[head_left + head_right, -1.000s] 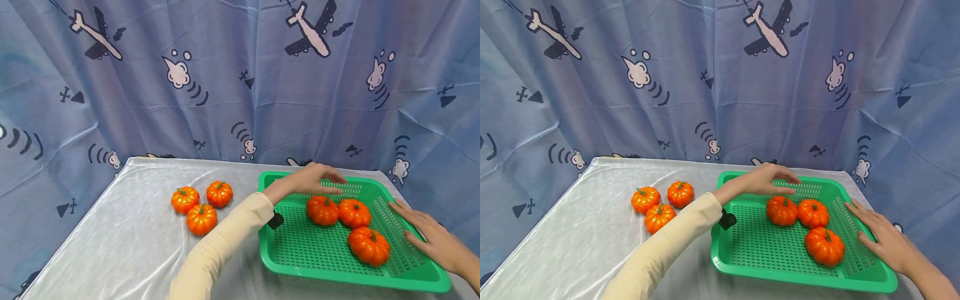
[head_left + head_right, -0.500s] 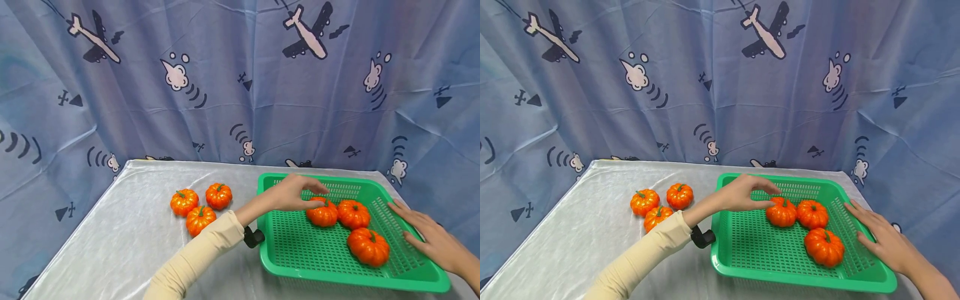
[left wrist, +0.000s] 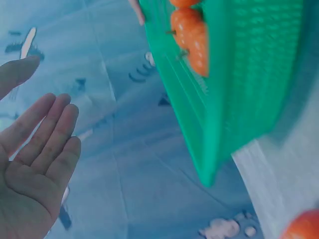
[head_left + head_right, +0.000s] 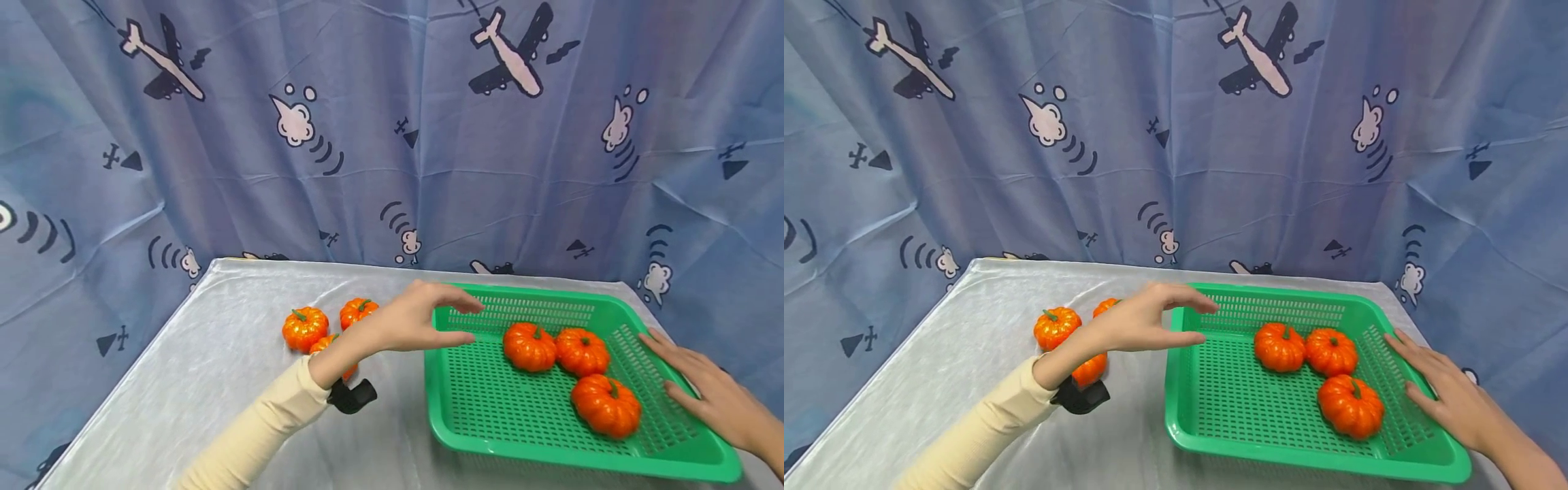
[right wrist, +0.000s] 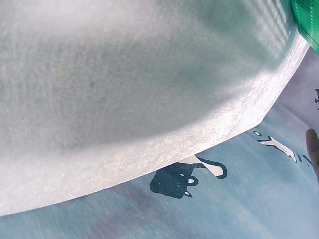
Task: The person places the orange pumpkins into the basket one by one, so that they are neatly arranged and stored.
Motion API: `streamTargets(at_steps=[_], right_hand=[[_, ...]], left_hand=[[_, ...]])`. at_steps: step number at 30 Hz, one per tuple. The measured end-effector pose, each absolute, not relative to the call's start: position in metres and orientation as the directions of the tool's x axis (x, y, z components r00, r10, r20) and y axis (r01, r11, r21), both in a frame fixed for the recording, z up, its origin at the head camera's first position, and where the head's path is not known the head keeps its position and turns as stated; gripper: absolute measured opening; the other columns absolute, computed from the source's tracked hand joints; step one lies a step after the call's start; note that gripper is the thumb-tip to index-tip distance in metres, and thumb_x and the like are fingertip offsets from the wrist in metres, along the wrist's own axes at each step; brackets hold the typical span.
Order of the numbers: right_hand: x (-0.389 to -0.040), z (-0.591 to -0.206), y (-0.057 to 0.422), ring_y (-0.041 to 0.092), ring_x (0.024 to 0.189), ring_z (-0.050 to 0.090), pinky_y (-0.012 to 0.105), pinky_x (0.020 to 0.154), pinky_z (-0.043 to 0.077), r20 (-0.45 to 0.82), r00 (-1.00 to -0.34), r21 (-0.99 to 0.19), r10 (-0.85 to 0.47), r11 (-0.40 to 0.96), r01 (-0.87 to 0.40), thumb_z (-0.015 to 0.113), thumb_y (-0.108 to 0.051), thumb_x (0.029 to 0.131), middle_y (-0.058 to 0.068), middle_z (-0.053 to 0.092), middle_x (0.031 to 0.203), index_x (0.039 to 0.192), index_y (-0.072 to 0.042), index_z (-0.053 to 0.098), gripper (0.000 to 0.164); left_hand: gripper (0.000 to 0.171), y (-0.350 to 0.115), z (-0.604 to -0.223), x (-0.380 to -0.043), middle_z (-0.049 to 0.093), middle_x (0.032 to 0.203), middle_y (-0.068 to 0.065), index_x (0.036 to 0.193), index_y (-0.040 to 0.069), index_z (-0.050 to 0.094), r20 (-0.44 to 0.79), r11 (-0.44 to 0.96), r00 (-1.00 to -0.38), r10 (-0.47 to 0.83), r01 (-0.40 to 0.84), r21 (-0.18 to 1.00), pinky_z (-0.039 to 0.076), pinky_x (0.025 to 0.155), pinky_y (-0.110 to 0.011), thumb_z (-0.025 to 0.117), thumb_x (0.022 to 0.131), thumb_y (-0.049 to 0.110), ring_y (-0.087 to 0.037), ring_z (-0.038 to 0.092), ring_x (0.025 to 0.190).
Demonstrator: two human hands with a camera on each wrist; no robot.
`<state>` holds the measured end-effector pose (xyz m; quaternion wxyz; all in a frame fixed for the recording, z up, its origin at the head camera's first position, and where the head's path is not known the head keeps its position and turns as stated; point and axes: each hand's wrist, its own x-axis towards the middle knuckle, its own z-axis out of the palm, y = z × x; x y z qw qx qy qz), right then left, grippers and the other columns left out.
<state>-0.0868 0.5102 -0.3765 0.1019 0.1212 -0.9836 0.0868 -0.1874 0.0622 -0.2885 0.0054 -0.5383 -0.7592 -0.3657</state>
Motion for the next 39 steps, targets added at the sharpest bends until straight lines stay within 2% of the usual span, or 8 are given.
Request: streamTargets(at_steps=[4, 8, 12, 16, 20, 26, 32, 39], right_hand=[[-0.088, -0.378, 0.51, 0.059, 0.111, 0.028, 0.072, 0.075, 0.019, 0.218, -0.95, -0.157, -0.222, 0.953, -0.259, 0.049, -0.022, 0.092, 0.009, 0.005, 0.149, 0.144, -0.017, 0.02, 0.06], [-0.088, -0.379, 0.511, 0.059, 0.11, 0.028, 0.072, 0.076, 0.018, 0.226, -0.948, -0.155, -0.225, 0.952, -0.263, 0.049, -0.022, 0.092, 0.012, 0.007, 0.149, 0.144, -0.017, 0.02, 0.06], [-0.089, -0.378, 0.513, 0.059, 0.111, 0.027, 0.073, 0.077, 0.016, 0.229, -0.947, -0.148, -0.227, 0.953, -0.264, 0.05, -0.022, 0.092, 0.013, 0.006, 0.149, 0.144, -0.016, 0.019, 0.061], [-0.089, -0.379, 0.514, 0.06, 0.116, 0.02, 0.074, 0.083, 0.007, 0.229, -0.946, -0.161, -0.23, 0.949, -0.27, 0.049, -0.022, 0.092, 0.012, 0.004, 0.149, 0.144, -0.015, 0.018, 0.061], [-0.089, -0.378, 0.514, 0.06, 0.117, 0.018, 0.074, 0.084, 0.004, 0.229, -0.945, -0.167, -0.233, 0.947, -0.274, 0.049, -0.021, 0.092, 0.009, 0.002, 0.149, 0.144, -0.015, 0.018, 0.061], [-0.089, -0.38, 0.514, 0.06, 0.116, 0.019, 0.075, 0.082, 0.005, 0.211, -0.952, -0.175, -0.223, 0.95, -0.261, 0.048, -0.021, 0.093, 0.014, 0.003, 0.149, 0.144, -0.014, 0.017, 0.061], [-0.089, -0.381, 0.514, 0.061, 0.115, 0.019, 0.075, 0.082, 0.005, 0.206, -0.952, -0.187, -0.227, 0.946, -0.266, 0.047, -0.021, 0.093, 0.014, 0.003, 0.149, 0.144, -0.014, 0.018, 0.059], [-0.09, -0.379, 0.515, 0.061, 0.113, 0.023, 0.073, 0.076, 0.015, 0.206, -0.953, -0.155, -0.222, 0.954, -0.256, 0.048, -0.022, 0.092, 0.01, 0.002, 0.149, 0.144, -0.015, 0.018, 0.06]], left_hand=[[0.045, 0.031, -0.304, -0.189, 0.061, 0.112, 0.004, 0.115, 0.012, 0.059, 0.397, 0.209, -0.518, 0.758, 0.768, 0.605, 0.037, 0.094, -0.021, 0.074, 0.074, 0.022, -0.004, 0.053, 0.105], [0.05, 0.004, -0.325, -0.19, 0.061, 0.111, 0.008, 0.115, 0.015, 0.06, 0.41, 0.26, -0.601, 0.686, 0.728, 0.634, 0.041, 0.092, -0.025, 0.078, 0.069, 0.023, -0.002, 0.053, 0.103], [0.049, -0.021, -0.344, -0.188, 0.061, 0.11, 0.009, 0.114, 0.018, 0.06, 0.395, 0.28, -0.679, 0.618, 0.66, 0.697, 0.043, 0.09, -0.025, 0.078, 0.069, 0.023, -0.004, 0.054, 0.104], [0.049, -0.048, -0.362, -0.185, 0.06, 0.111, 0.007, 0.114, 0.019, 0.06, 0.342, 0.285, -0.771, 0.537, 0.548, 0.787, 0.041, 0.092, -0.025, 0.078, 0.069, 0.021, -0.007, 0.054, 0.106], [0.051, -0.069, -0.379, -0.182, 0.06, 0.113, 0.005, 0.114, 0.016, 0.06, 0.316, 0.255, -0.82, 0.477, 0.474, 0.843, 0.038, 0.095, -0.025, 0.079, 0.067, 0.018, -0.007, 0.051, 0.111], [0.056, -0.086, -0.405, -0.178, 0.057, 0.119, 0.001, 0.117, 0.014, 0.058, 0.339, 0.246, -0.834, 0.436, 0.472, 0.846, 0.034, 0.098, -0.029, 0.08, 0.066, 0.014, -0.012, 0.046, 0.117], [0.067, -0.096, -0.425, -0.186, 0.052, 0.125, -0.005, 0.123, 0.008, 0.053, 0.446, 0.228, -0.822, 0.354, 0.538, 0.812, 0.037, 0.095, -0.038, 0.081, 0.063, 0.019, -0.02, 0.046, 0.117], [0.09, -0.107, -0.441, -0.201, 0.041, 0.136, -0.006, 0.132, 0.007, 0.043, 0.465, 0.285, -0.788, 0.404, 0.591, 0.754, 0.036, 0.096, -0.038, 0.085, 0.055, 0.027, -0.021, 0.037, 0.124]])
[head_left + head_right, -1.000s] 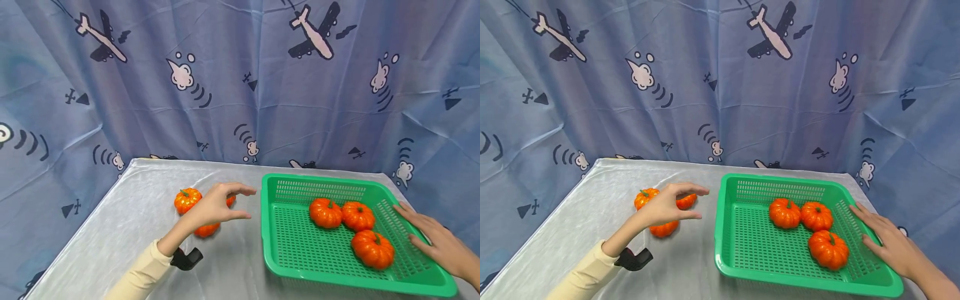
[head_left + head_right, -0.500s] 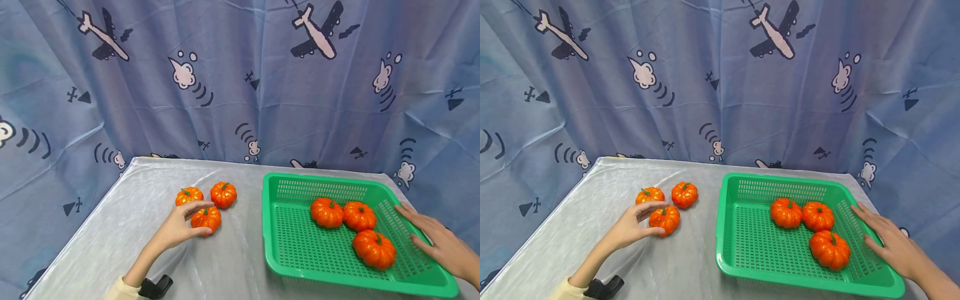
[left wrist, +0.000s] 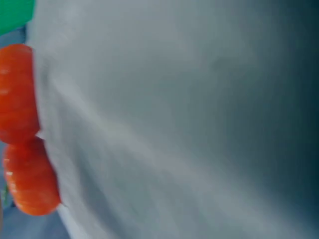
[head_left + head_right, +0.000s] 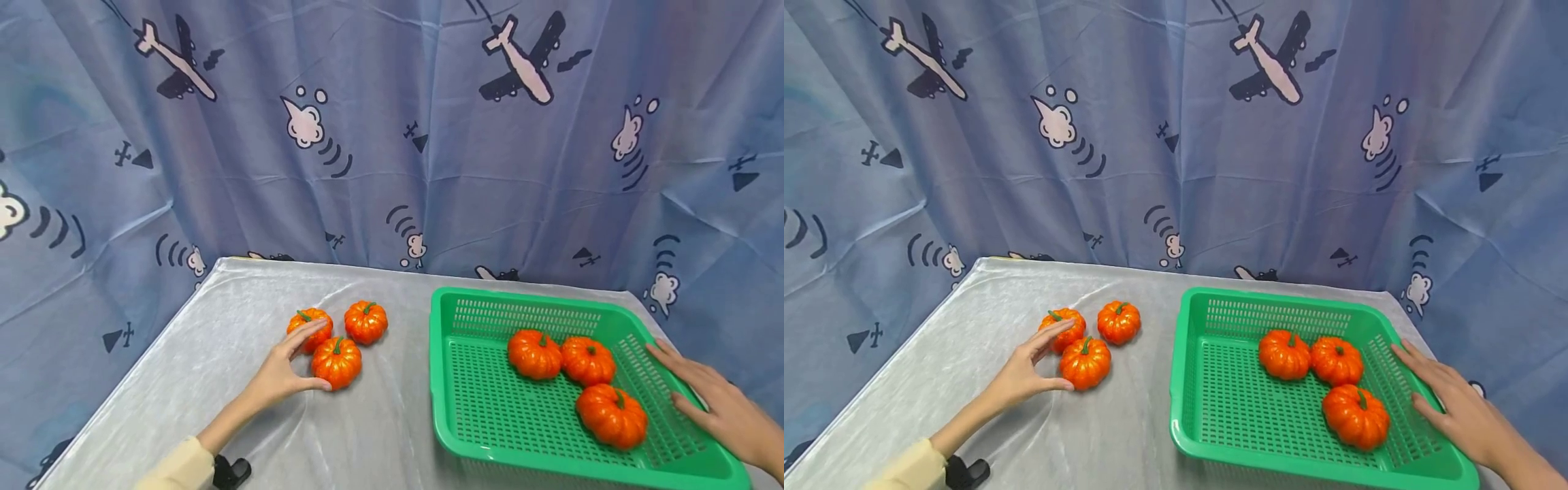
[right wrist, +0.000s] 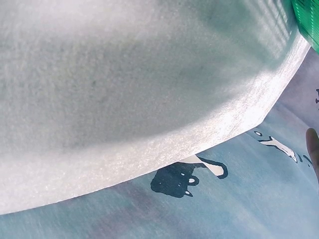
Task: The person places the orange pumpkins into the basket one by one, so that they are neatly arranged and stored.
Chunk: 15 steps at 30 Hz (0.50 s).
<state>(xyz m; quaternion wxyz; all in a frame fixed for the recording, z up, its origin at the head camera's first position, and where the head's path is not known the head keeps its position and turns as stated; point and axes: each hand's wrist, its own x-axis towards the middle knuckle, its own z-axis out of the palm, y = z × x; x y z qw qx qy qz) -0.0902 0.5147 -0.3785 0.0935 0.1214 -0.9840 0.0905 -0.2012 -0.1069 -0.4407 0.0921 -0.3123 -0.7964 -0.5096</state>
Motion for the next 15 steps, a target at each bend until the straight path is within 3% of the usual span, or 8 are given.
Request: streamTargets(at_steps=[4, 15], right_hand=[[-0.09, -0.379, 0.515, 0.06, 0.114, 0.022, 0.073, 0.077, 0.015, 0.213, -0.951, -0.149, -0.223, 0.955, -0.258, 0.048, -0.022, 0.092, 0.013, 0.005, 0.149, 0.144, -0.015, 0.019, 0.06], [-0.09, -0.378, 0.514, 0.06, 0.114, 0.022, 0.073, 0.076, 0.015, 0.199, -0.956, -0.145, -0.217, 0.958, -0.248, 0.048, -0.023, 0.092, 0.014, 0.005, 0.149, 0.144, -0.015, 0.018, 0.061]], left_hand=[[0.093, -0.113, -0.447, -0.21, 0.04, 0.136, -0.013, 0.132, 0.002, 0.041, 0.465, 0.305, -0.753, 0.466, 0.63, 0.715, 0.038, 0.093, -0.042, 0.086, 0.052, 0.02, -0.028, 0.039, 0.122], [0.095, -0.104, -0.456, -0.225, 0.047, 0.129, -0.014, 0.132, 0.004, 0.04, 0.453, 0.291, -0.691, 0.564, 0.679, 0.674, 0.041, 0.09, -0.042, 0.086, 0.052, 0.024, -0.028, 0.046, 0.116]])
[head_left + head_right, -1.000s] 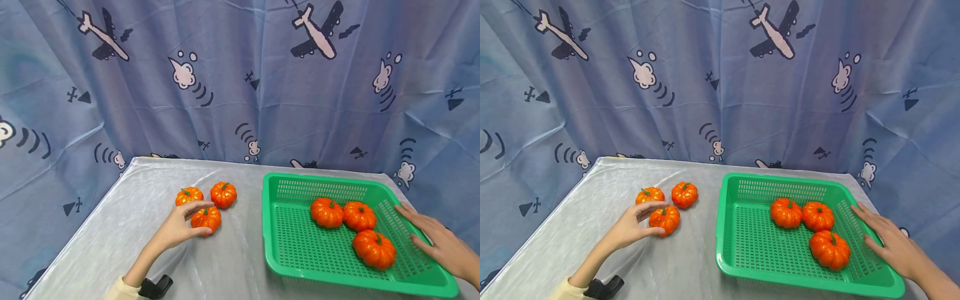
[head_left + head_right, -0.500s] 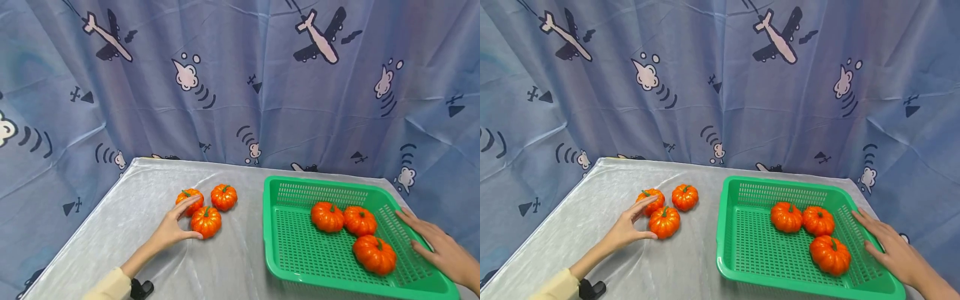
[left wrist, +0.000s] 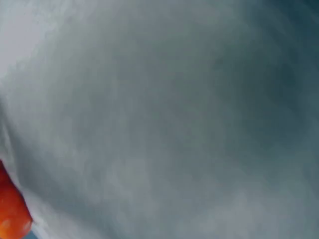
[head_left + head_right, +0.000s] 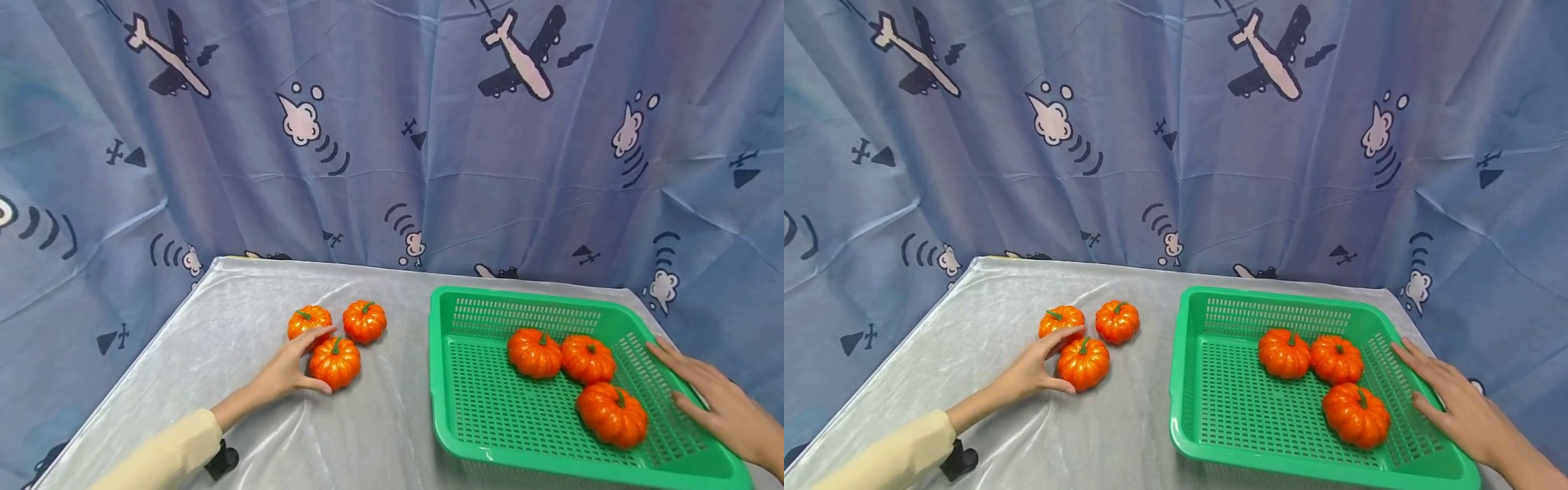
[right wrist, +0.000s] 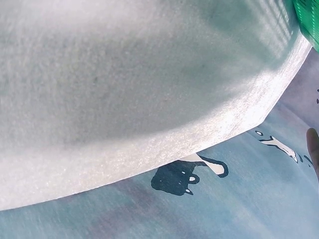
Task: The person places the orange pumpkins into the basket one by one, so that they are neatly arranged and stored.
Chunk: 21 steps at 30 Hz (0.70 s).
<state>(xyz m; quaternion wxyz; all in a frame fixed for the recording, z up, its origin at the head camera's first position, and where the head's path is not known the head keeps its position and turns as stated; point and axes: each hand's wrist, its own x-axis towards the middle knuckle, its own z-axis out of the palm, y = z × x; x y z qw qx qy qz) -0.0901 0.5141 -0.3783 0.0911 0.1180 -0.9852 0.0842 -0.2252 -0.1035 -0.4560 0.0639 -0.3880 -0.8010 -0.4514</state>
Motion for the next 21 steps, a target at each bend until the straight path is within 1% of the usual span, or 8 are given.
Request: streamTargets(at_steps=[2, 5, 9, 12, 16, 19, 21], right_hand=[[-0.09, -0.378, 0.514, 0.06, 0.114, 0.022, 0.073, 0.076, 0.015, 0.201, -0.956, -0.146, -0.215, 0.958, -0.246, 0.048, -0.023, 0.092, 0.013, 0.004, 0.149, 0.144, -0.015, 0.018, 0.061], [-0.089, -0.378, 0.513, 0.06, 0.113, 0.023, 0.073, 0.076, 0.015, 0.204, -0.955, -0.149, -0.216, 0.957, -0.248, 0.048, -0.022, 0.092, 0.009, 0.003, 0.149, 0.144, -0.016, 0.018, 0.061], [-0.088, -0.378, 0.512, 0.059, 0.111, 0.027, 0.072, 0.076, 0.017, 0.208, -0.954, -0.154, -0.216, 0.956, -0.25, 0.049, -0.022, 0.092, 0.007, 0.004, 0.15, 0.144, -0.017, 0.019, 0.06], [-0.086, -0.378, 0.51, 0.058, 0.11, 0.029, 0.071, 0.075, 0.019, 0.212, -0.954, -0.156, -0.213, 0.956, -0.248, 0.049, -0.022, 0.092, 0.008, 0.006, 0.149, 0.144, -0.018, 0.02, 0.06], [-0.085, -0.378, 0.51, 0.058, 0.109, 0.031, 0.07, 0.074, 0.021, 0.222, -0.952, -0.158, -0.213, 0.955, -0.25, 0.049, -0.021, 0.092, 0.006, 0.006, 0.149, 0.144, -0.018, 0.022, 0.059], [-0.085, -0.378, 0.509, 0.058, 0.11, 0.03, 0.07, 0.074, 0.021, 0.232, -0.948, -0.161, -0.216, 0.953, -0.256, 0.05, -0.021, 0.091, 0.001, 0.006, 0.149, 0.143, -0.018, 0.022, 0.059], [-0.085, -0.378, 0.51, 0.058, 0.111, 0.03, 0.071, 0.075, 0.02, 0.237, -0.947, -0.162, -0.216, 0.952, -0.258, 0.05, -0.021, 0.091, -0.003, 0.005, 0.149, 0.143, -0.018, 0.023, 0.059]], left_hand=[[0.095, -0.099, -0.458, -0.227, 0.048, 0.129, -0.011, 0.131, 0.004, 0.041, 0.45, 0.314, -0.683, 0.574, 0.692, 0.65, 0.04, 0.092, -0.043, 0.086, 0.05, 0.026, -0.026, 0.046, 0.116], [0.096, -0.094, -0.462, -0.228, 0.047, 0.13, -0.004, 0.131, 0.007, 0.042, 0.419, 0.364, -0.71, 0.566, 0.671, 0.646, 0.037, 0.094, -0.045, 0.087, 0.049, 0.03, -0.022, 0.045, 0.116], [0.098, -0.089, -0.468, -0.229, 0.044, 0.132, -0.001, 0.133, 0.013, 0.04, 0.34, 0.386, -0.759, 0.555, 0.597, 0.703, 0.037, 0.094, -0.046, 0.087, 0.05, 0.033, -0.02, 0.044, 0.117], [0.092, -0.086, -0.471, -0.23, 0.046, 0.129, -0.001, 0.132, 0.016, 0.04, 0.315, 0.385, -0.772, 0.552, 0.571, 0.726, 0.04, 0.091, -0.044, 0.085, 0.054, 0.035, -0.019, 0.047, 0.112], [0.081, -0.087, -0.466, -0.228, 0.05, 0.121, 0.004, 0.127, 0.02, 0.045, 0.319, 0.369, -0.79, 0.524, 0.548, 0.751, 0.044, 0.085, -0.039, 0.084, 0.057, 0.032, -0.016, 0.051, 0.103], [0.078, -0.092, -0.454, -0.221, 0.05, 0.118, 0.007, 0.125, 0.021, 0.046, 0.303, 0.345, -0.821, 0.483, 0.497, 0.796, 0.046, 0.083, -0.035, 0.085, 0.058, 0.028, -0.016, 0.051, 0.101], [0.078, -0.098, -0.445, -0.213, 0.05, 0.117, 0.005, 0.125, 0.021, 0.046, 0.292, 0.31, -0.837, 0.462, 0.461, 0.831, 0.046, 0.082, -0.034, 0.085, 0.058, 0.025, -0.018, 0.051, 0.099]])
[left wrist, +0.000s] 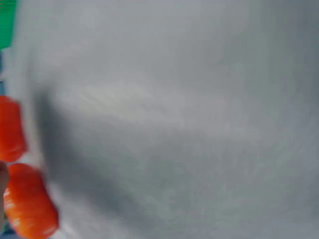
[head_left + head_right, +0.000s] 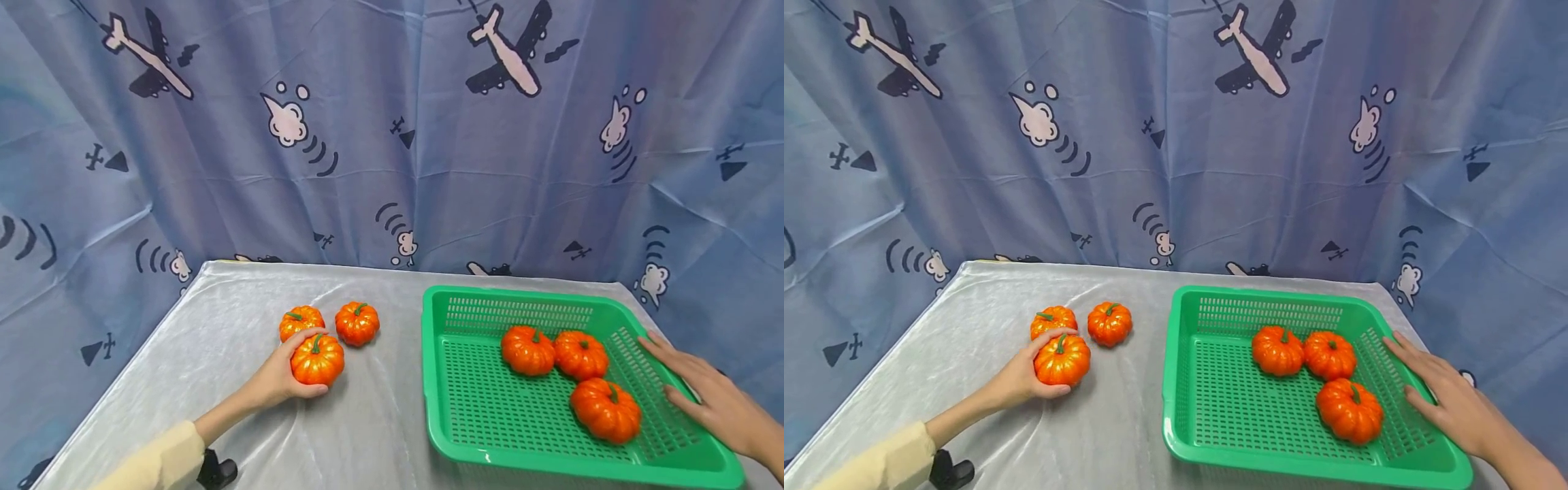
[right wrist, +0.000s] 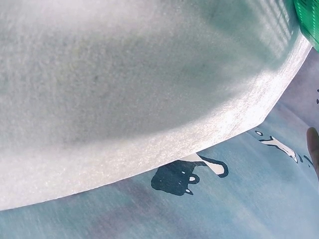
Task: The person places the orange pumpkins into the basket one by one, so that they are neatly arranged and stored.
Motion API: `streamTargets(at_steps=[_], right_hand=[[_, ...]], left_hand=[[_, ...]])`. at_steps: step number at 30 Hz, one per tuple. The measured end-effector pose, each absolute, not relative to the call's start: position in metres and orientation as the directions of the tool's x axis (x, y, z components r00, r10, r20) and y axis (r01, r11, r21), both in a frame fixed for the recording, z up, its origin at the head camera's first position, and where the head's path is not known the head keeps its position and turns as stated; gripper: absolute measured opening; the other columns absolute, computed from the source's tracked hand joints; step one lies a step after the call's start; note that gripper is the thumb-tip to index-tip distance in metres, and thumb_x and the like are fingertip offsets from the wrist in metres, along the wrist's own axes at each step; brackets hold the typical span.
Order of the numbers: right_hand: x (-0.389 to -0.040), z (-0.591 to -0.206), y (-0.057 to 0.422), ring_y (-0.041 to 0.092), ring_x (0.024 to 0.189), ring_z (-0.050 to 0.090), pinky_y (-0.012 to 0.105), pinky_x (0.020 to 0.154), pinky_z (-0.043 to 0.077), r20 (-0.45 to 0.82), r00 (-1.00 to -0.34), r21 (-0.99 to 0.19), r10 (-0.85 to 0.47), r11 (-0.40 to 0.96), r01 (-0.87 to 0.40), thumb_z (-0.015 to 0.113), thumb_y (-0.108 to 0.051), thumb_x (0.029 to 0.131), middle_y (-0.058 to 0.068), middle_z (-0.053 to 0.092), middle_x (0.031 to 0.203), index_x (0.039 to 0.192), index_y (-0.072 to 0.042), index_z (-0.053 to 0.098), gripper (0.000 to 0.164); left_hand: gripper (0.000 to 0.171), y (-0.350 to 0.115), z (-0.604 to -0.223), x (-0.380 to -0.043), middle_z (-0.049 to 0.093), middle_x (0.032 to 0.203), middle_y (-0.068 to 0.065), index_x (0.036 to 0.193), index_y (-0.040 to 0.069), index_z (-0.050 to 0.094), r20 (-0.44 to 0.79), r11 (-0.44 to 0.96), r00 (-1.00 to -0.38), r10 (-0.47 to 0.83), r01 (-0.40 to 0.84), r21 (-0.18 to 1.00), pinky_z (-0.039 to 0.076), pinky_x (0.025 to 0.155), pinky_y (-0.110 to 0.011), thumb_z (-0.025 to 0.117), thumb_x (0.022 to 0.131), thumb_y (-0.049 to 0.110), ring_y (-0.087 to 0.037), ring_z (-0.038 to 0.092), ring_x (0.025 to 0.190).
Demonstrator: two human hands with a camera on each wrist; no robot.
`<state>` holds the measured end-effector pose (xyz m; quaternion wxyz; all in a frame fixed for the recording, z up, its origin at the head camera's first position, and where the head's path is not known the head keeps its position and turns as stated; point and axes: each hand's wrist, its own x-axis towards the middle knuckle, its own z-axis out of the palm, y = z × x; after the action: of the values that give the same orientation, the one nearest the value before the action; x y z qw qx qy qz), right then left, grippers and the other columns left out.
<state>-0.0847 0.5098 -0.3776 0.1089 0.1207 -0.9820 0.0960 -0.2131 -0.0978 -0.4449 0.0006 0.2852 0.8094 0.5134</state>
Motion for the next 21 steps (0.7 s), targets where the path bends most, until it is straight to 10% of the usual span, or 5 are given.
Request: streamTargets(at_steps=[21], right_hand=[[-0.083, -0.376, 0.508, 0.055, 0.109, 0.034, 0.068, 0.074, 0.024, 0.249, -0.942, -0.132, -0.224, 0.956, -0.262, 0.052, -0.021, 0.09, -0.007, 0.005, 0.148, 0.143, -0.019, 0.023, 0.06]], left_hand=[[0.073, -0.129, -0.394, -0.144, 0.049, 0.126, -0.004, 0.13, 0.009, 0.042, 0.271, 0.003, -0.835, 0.479, 0.311, 0.951, 0.047, 0.082, -0.027, 0.077, 0.066, 0.002, -0.015, 0.051, 0.104]])
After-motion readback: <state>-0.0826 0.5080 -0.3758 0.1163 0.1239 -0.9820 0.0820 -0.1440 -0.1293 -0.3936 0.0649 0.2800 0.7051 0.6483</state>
